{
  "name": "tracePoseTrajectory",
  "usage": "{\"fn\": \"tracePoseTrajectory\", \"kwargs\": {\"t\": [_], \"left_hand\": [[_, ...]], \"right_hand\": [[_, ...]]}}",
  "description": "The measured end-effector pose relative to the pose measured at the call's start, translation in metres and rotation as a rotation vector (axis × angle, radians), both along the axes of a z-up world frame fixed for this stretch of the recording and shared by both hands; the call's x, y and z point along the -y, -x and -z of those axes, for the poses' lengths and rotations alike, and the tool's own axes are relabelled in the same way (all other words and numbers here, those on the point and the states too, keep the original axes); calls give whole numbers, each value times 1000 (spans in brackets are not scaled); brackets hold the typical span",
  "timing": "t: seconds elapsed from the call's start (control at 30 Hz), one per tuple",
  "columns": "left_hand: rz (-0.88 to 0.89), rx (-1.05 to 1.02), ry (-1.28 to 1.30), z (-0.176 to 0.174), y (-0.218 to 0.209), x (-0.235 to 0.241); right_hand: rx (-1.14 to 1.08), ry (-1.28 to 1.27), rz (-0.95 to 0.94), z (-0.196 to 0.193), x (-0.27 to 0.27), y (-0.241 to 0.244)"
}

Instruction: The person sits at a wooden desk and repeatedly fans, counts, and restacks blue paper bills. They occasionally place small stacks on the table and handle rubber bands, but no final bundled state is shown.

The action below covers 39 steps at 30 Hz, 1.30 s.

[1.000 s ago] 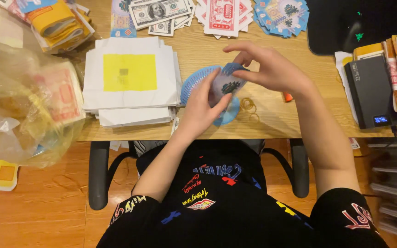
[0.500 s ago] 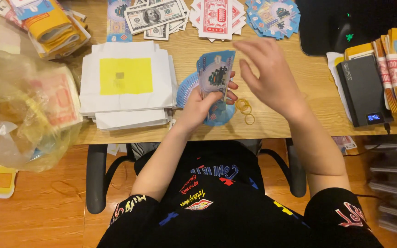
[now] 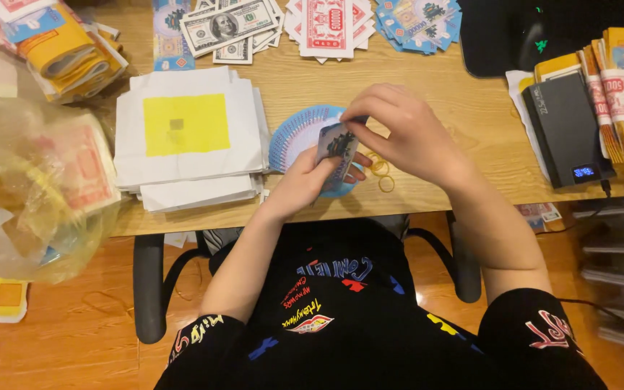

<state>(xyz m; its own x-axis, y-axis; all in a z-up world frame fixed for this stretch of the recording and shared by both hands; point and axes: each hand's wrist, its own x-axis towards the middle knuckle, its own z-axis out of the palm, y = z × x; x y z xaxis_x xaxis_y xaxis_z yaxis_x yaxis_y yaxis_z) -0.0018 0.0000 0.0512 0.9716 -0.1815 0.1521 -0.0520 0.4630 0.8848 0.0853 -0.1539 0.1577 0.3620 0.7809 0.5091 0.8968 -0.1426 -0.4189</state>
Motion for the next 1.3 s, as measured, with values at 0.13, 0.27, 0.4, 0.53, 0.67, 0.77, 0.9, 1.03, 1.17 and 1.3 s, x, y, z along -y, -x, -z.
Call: {"fn": "tracePoseTrajectory", "kwargs": {"t": [0.13, 0.27, 0.4, 0.53, 0.67, 0.77, 0.9, 1.03, 1.17, 1.3], "left_hand": [[-57, -64, -313, -16, 9, -17], [-451, -47, -378, 5, 0, -32], [-645, -58, -560, -6, -2, -30], [-609, 99, -704, -17, 0, -26], [-674, 74, -544, -11, -6, -23], [-729, 98, -533, -2, -8, -20], [-574, 567, -1053, 25, -14, -15], [-486, 565, -1265, 42, -18, -11], [-499, 596, -1291, 48, -19, -13], [-491, 605, -1268, 51, -18, -14]], "right_hand": [[-165, 34, 47, -11, 18, -22], [-445, 303, 223, 1, 36, -52], [-535, 483, 192, 24, 46, -75], [-481, 426, 116, 29, 42, -67], [-413, 380, 86, 32, 44, -74], [-587, 146, 274, 54, 54, -104], [-991, -471, 621, 88, 65, -158], [-1085, -635, 834, 127, 77, -209], [-964, -554, 950, 156, 78, -238], [-860, -422, 955, 164, 72, -244]]}}
